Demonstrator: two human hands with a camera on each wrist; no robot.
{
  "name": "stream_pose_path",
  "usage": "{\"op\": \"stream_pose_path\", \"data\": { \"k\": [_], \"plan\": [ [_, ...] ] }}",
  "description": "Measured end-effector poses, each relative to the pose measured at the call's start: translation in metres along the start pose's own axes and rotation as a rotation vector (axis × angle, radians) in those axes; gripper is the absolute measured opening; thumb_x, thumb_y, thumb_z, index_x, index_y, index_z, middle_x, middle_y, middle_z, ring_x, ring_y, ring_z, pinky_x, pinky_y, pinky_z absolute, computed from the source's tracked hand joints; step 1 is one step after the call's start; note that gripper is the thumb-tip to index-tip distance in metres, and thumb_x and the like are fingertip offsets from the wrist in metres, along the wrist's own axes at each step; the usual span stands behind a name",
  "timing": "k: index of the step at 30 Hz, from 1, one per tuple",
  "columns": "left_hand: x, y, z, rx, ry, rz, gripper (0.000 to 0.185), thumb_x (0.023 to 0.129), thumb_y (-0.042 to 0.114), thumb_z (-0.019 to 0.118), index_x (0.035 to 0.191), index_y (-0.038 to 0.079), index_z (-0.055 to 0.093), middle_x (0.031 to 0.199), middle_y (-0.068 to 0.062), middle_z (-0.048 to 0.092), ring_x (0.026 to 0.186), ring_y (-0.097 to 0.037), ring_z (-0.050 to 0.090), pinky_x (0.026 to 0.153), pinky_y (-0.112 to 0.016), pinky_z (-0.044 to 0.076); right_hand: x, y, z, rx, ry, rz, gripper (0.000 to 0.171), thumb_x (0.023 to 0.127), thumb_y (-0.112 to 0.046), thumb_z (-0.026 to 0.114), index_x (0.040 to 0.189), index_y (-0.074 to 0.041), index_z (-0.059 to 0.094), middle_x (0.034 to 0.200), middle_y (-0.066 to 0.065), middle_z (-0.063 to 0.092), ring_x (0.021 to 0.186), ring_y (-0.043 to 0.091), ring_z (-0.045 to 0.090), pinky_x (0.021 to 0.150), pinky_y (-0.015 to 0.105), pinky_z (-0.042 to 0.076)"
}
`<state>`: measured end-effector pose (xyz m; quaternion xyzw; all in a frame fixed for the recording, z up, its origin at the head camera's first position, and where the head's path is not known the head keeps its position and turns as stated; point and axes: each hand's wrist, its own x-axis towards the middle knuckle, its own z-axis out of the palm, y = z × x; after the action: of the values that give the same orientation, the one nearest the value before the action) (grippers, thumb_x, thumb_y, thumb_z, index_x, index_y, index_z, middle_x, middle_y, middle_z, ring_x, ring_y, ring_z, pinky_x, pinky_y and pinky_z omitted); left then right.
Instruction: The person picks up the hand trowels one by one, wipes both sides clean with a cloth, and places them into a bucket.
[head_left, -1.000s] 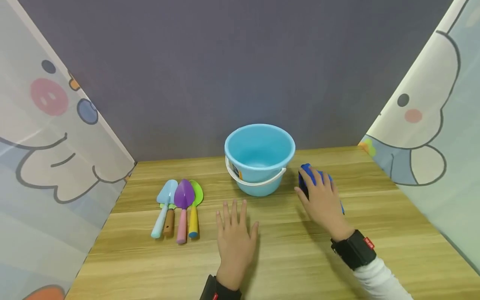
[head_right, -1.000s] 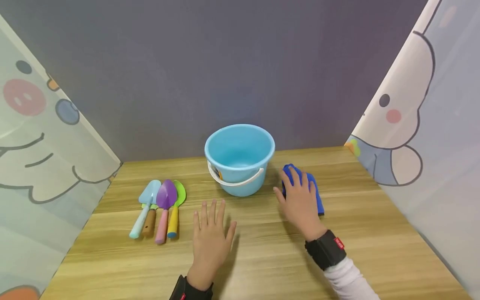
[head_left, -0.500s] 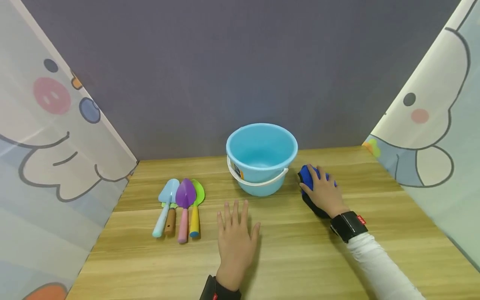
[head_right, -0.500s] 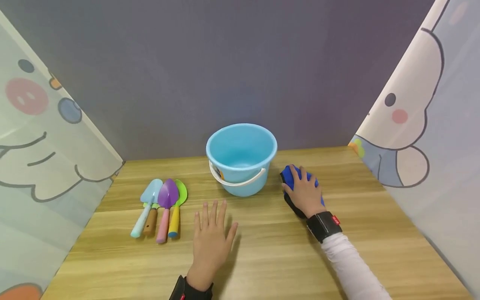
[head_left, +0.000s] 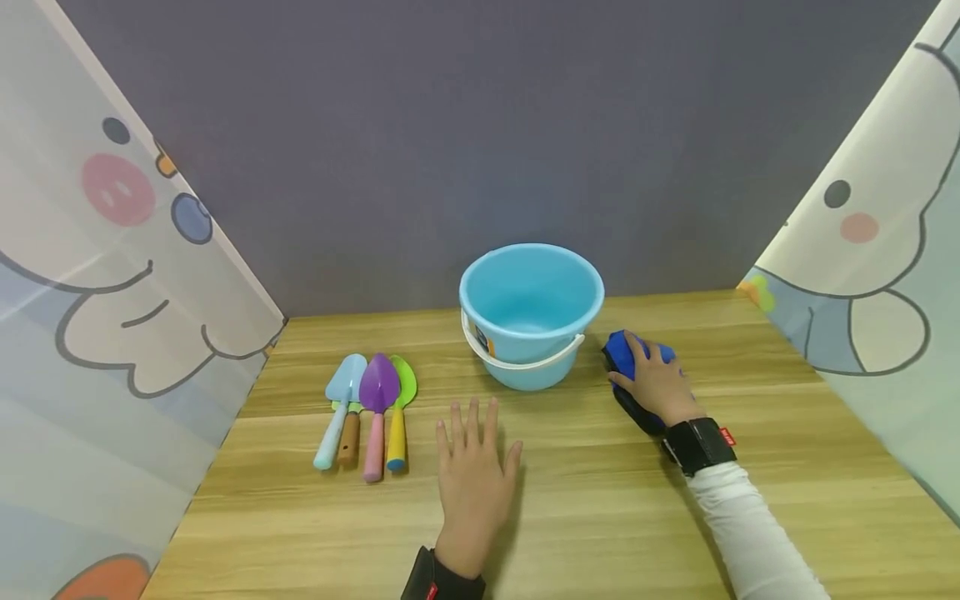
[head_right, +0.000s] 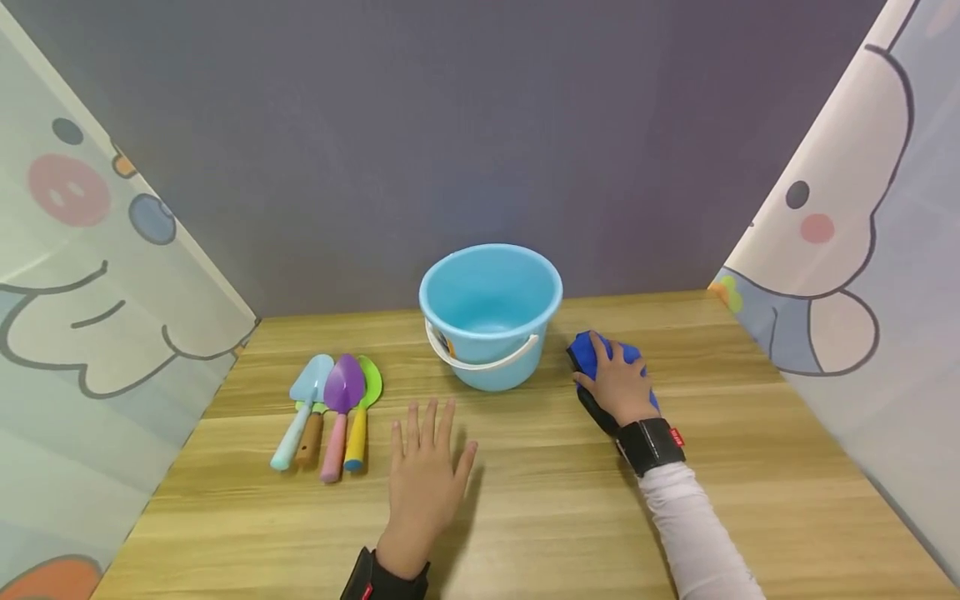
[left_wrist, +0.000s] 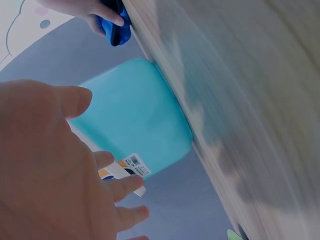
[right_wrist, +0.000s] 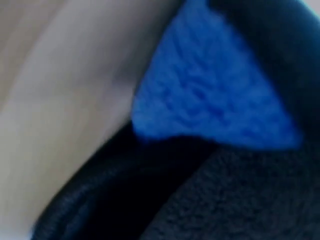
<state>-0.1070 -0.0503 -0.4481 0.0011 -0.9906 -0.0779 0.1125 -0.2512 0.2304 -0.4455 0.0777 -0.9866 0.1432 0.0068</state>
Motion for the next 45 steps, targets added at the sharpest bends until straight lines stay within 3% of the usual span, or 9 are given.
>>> {"op": "stream_pose_path", "data": {
  "k": [10,16,20,26,31,34,39,45],
  "plan": [
    [0.004,0.002,-0.002,0.018,-0.026,-0.027,0.067,0.104,0.054,0.044,0.161,0.021,0.03,0.165,-0.012,0.034,0.156,-0.04,0.025,0.125,-0.058,0.021,0.001,0.006,-0.006,0.016,-0.019,0.038,0.086,0.1,-0.045,0.062,0.161,-0.006,0.014,0.151,0.042,0.029,0.117,0.08,0.038,0.084,0.083,0.043],
    [0.005,-0.004,-0.002,0.018,0.027,-0.014,0.065,0.103,0.052,0.048,0.157,0.017,0.038,0.16,-0.014,0.043,0.152,-0.04,0.033,0.122,-0.058,0.028,0.001,0.006,-0.006,0.026,-0.029,0.06,0.091,0.099,-0.046,0.063,0.16,-0.001,0.013,0.152,0.04,0.029,0.119,0.078,0.038,0.084,0.082,0.043],
    [0.008,-0.014,-0.009,0.027,0.104,0.005,0.062,0.103,0.049,0.051,0.152,0.013,0.045,0.154,-0.017,0.049,0.147,-0.041,0.041,0.119,-0.058,0.034,0.002,0.005,-0.006,0.019,-0.027,0.065,0.092,0.098,-0.047,0.063,0.16,-0.001,0.013,0.152,0.04,0.029,0.119,0.078,0.038,0.084,0.082,0.044],
    [0.017,-0.046,-0.035,0.099,0.232,0.022,0.053,0.101,0.043,0.057,0.136,0.003,0.057,0.125,-0.02,0.065,0.121,-0.039,0.06,0.102,-0.053,0.047,0.003,0.003,-0.005,0.013,-0.023,0.064,0.092,0.098,-0.046,0.064,0.16,-0.001,0.014,0.152,0.04,0.029,0.12,0.078,0.037,0.085,0.082,0.042],
    [0.027,-0.079,-0.045,0.214,0.291,0.005,0.029,0.097,0.024,0.066,0.1,-0.005,0.061,0.085,-0.019,0.065,0.082,-0.037,0.065,0.079,-0.046,0.05,0.003,0.003,-0.004,0.005,-0.01,0.063,0.092,0.097,-0.045,0.065,0.16,-0.001,0.015,0.151,0.04,0.03,0.118,0.078,0.039,0.084,0.082,0.044],
    [0.031,-0.096,-0.043,0.281,0.243,-0.019,0.023,0.093,0.015,0.069,0.09,-0.005,0.057,0.074,-0.017,0.061,0.07,-0.033,0.063,0.068,-0.042,0.048,0.003,0.005,-0.003,-0.003,-0.008,0.055,0.092,0.097,-0.045,0.066,0.16,-0.002,0.015,0.151,0.04,0.031,0.117,0.078,0.04,0.083,0.081,0.045],
    [0.039,-0.117,-0.037,0.298,0.09,-0.091,0.017,0.094,0.008,0.062,0.094,-0.008,0.055,0.076,-0.02,0.062,0.071,-0.034,0.065,0.066,-0.042,0.049,0.004,0.004,-0.003,-0.002,-0.01,0.038,0.091,0.097,-0.046,0.065,0.16,-0.003,0.016,0.151,0.039,0.032,0.117,0.077,0.041,0.083,0.08,0.046],
    [0.046,-0.129,-0.031,0.267,-0.015,-0.126,0.032,0.103,0.02,0.054,0.089,-0.009,0.053,0.071,-0.022,0.061,0.064,-0.034,0.065,0.063,-0.044,0.05,0.004,0.004,-0.004,-0.002,-0.017,0.048,0.091,0.097,-0.046,0.064,0.16,-0.002,0.015,0.151,0.039,0.031,0.118,0.077,0.04,0.084,0.08,0.045]
  ]
}}
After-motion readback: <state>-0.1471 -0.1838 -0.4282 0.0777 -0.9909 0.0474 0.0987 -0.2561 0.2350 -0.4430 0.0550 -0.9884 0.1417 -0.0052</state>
